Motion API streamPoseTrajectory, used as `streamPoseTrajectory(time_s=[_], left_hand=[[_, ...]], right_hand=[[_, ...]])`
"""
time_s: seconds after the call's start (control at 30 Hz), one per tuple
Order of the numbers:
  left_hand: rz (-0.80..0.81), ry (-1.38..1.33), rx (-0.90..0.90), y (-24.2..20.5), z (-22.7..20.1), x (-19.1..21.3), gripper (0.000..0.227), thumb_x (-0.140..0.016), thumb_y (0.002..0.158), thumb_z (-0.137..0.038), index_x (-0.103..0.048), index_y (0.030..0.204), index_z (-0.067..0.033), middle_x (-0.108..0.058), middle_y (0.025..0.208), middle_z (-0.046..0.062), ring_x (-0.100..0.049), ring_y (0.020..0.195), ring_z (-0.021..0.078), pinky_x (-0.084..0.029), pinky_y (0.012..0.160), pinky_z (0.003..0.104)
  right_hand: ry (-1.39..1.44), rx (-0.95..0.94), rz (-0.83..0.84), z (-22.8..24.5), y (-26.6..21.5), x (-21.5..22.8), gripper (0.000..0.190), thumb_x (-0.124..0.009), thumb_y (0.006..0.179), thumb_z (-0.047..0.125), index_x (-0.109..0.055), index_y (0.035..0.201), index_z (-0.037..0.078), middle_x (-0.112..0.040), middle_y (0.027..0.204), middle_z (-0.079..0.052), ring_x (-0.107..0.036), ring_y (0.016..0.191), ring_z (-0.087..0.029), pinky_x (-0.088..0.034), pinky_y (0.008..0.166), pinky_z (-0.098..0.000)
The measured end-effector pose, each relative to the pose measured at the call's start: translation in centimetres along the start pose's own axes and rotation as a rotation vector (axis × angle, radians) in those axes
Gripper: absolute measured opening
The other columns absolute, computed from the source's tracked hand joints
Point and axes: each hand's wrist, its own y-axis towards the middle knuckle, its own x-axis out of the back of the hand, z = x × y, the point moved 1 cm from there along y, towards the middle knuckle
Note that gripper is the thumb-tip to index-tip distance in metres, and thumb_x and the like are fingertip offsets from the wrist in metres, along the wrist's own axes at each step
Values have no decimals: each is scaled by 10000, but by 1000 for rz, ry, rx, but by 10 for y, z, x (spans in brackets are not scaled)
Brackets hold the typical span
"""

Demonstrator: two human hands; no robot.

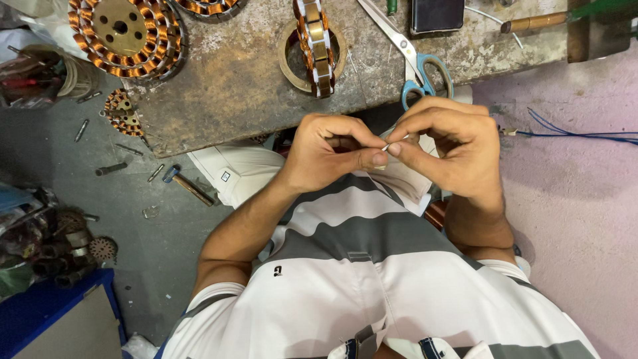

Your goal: The person wraps white insulating tape around the copper windings of a motor stator. They use scissors to cut the tape and a small metal tool to tuck the tape ends into the stator slots.

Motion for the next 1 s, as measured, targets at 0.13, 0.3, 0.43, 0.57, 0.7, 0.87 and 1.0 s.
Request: streamPoseTrajectory(time_s=[0.13,0.3,0.43,0.57,0.7,0.87,1.0], left_hand=[[-21,-73,20,0,7,-2,128,-798,937,-61,-750,1025,19,-745,962,72,-708,848,76,-594,727,233],[-71,200,-88,-2,-1,-4,114,-787,963,-92,-765,1030,-2,-737,937,45,-620,761,35,-487,635,204],[-169,362,-135,-8,-18,-7,103,-779,975,-93,-766,1034,-10,-722,914,25,-578,721,27,-448,602,200],[-217,261,-115,-17,-29,-7,74,-761,998,-37,-749,1040,23,-692,970,59,-584,768,44,-467,632,201],[-120,92,-302,-19,-33,-13,59,-691,1038,38,-699,1090,64,-603,1303,110,-712,1051,134,-641,889,247],[-150,41,-442,-14,-31,-22,40,-684,1028,122,-676,1025,83,-516,1369,132,-743,1082,204,-641,939,266],[-213,68,-532,0,-31,-17,45,-682,1002,145,-668,1003,102,-511,1396,148,-766,1015,216,-636,866,257]], right_hand=[[30,-42,-6,-3,-2,1,149,-784,883,-96,-734,1016,-49,-704,1011,-130,-677,826,-118,-530,754,-233],[57,-24,85,-7,-3,15,284,-783,869,-18,-699,1141,-33,-682,1131,-117,-684,929,-122,-563,789,-240],[-550,77,-111,-22,1,24,269,-826,991,54,-703,1215,-31,-674,1163,-142,-695,1021,-229,-554,883,-337],[-1043,-7,-181,-47,14,14,315,-851,924,123,-692,1154,-20,-638,1018,-161,-668,953,-364,-536,825,-457],[-1167,-58,-140,-49,15,9,338,-833,886,124,-685,1156,-16,-644,1011,-191,-666,846,-396,-514,704,-485],[-710,-230,-123,-42,-18,32,337,-767,930,131,-612,1187,-23,-716,957,-175,-718,827,-331,-551,690,-425],[149,-160,-153,-49,-54,21,374,-836,892,225,-546,1038,38,-703,926,-147,-726,783,-208,-613,694,-349]])
